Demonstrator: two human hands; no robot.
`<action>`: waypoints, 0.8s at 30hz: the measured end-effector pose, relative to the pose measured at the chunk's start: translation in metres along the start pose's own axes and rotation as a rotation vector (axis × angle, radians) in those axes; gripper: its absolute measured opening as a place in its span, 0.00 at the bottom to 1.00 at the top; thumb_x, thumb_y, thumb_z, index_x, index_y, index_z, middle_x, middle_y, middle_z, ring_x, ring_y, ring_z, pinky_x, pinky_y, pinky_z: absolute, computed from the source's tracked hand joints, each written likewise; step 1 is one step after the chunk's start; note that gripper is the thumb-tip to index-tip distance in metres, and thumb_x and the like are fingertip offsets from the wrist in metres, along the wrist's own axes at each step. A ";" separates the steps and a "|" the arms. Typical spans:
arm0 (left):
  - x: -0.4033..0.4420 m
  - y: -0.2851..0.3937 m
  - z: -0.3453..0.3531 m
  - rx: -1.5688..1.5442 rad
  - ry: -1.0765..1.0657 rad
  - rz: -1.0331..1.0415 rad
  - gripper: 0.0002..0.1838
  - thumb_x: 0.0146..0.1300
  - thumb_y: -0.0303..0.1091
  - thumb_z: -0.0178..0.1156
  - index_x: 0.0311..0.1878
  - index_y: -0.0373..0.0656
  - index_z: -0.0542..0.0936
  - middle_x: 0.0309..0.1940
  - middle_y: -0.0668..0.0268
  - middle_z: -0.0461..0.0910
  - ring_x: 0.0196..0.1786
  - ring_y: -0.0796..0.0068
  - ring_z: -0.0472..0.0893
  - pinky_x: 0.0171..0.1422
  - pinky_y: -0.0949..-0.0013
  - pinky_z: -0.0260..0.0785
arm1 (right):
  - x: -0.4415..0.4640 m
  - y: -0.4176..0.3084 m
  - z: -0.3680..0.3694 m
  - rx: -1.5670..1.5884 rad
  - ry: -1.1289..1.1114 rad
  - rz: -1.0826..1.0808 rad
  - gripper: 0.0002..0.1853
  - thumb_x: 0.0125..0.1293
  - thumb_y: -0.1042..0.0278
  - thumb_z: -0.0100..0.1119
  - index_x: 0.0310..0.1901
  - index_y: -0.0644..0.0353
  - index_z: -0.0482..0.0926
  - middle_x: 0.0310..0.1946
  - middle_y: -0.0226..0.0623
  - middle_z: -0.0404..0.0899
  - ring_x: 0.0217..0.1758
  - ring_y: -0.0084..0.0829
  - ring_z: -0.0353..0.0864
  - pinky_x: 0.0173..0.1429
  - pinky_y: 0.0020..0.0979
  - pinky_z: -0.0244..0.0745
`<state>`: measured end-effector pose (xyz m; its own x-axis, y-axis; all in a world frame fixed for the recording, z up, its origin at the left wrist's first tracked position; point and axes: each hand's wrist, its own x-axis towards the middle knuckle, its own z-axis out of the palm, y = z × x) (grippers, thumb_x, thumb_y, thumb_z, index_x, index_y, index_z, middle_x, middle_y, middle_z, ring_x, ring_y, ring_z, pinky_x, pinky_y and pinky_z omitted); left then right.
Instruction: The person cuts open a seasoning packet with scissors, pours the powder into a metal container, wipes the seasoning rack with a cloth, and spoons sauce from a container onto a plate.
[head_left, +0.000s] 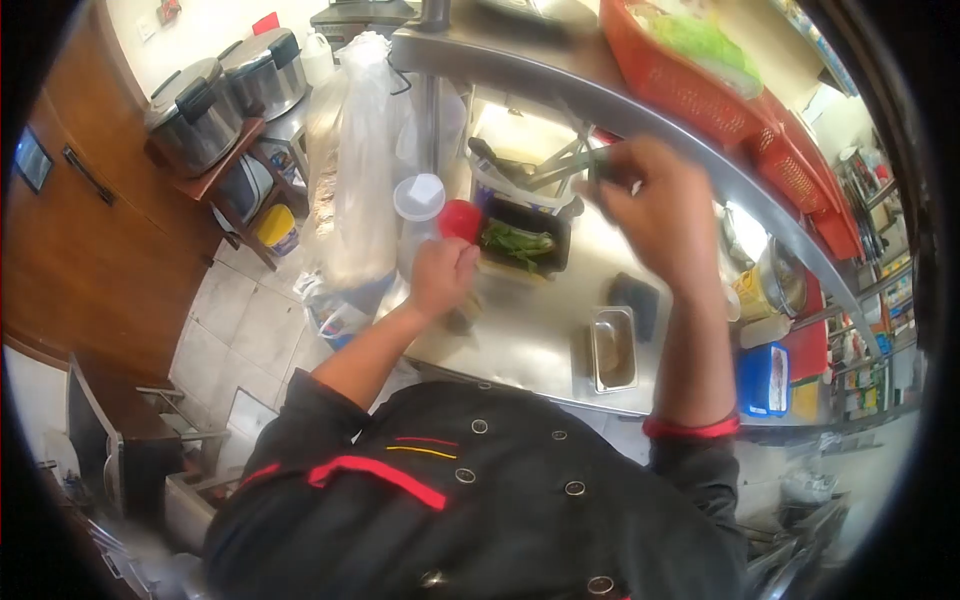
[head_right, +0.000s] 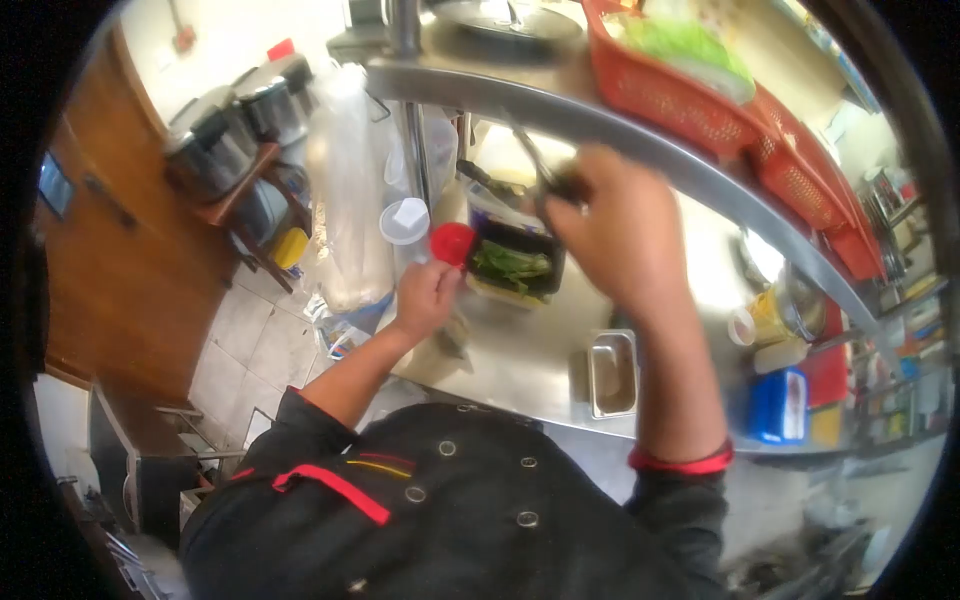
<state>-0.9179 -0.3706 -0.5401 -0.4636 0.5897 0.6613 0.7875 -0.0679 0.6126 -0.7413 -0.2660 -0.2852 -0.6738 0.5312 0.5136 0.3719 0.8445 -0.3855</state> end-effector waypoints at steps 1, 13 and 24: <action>-0.002 -0.001 0.002 0.008 0.038 0.029 0.09 0.63 0.35 0.60 0.28 0.42 0.80 0.25 0.54 0.79 0.30 0.47 0.77 0.36 0.50 0.65 | 0.021 -0.006 -0.006 -0.141 -0.001 -0.096 0.14 0.53 0.61 0.70 0.32 0.64 0.82 0.28 0.48 0.83 0.33 0.48 0.84 0.41 0.43 0.77; -0.019 0.031 -0.023 -0.115 0.200 0.076 0.06 0.61 0.33 0.63 0.30 0.43 0.80 0.24 0.57 0.79 0.26 0.51 0.76 0.32 0.53 0.66 | 0.208 -0.046 0.038 -0.615 -0.478 -0.247 0.15 0.54 0.59 0.66 0.36 0.63 0.85 0.30 0.52 0.84 0.33 0.42 0.84 0.41 0.40 0.76; -0.026 0.049 -0.065 -0.152 0.258 0.061 0.05 0.62 0.32 0.63 0.34 0.43 0.78 0.26 0.59 0.79 0.28 0.54 0.76 0.33 0.56 0.66 | 0.249 0.006 0.058 -0.040 -0.791 -0.032 0.10 0.63 0.68 0.60 0.25 0.56 0.71 0.23 0.24 0.67 0.27 0.19 0.64 0.34 0.26 0.64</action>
<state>-0.8935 -0.4414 -0.4991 -0.5206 0.3580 0.7751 0.7561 -0.2285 0.6133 -0.9441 -0.1324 -0.2039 -0.9327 0.3132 -0.1788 0.3575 0.8683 -0.3439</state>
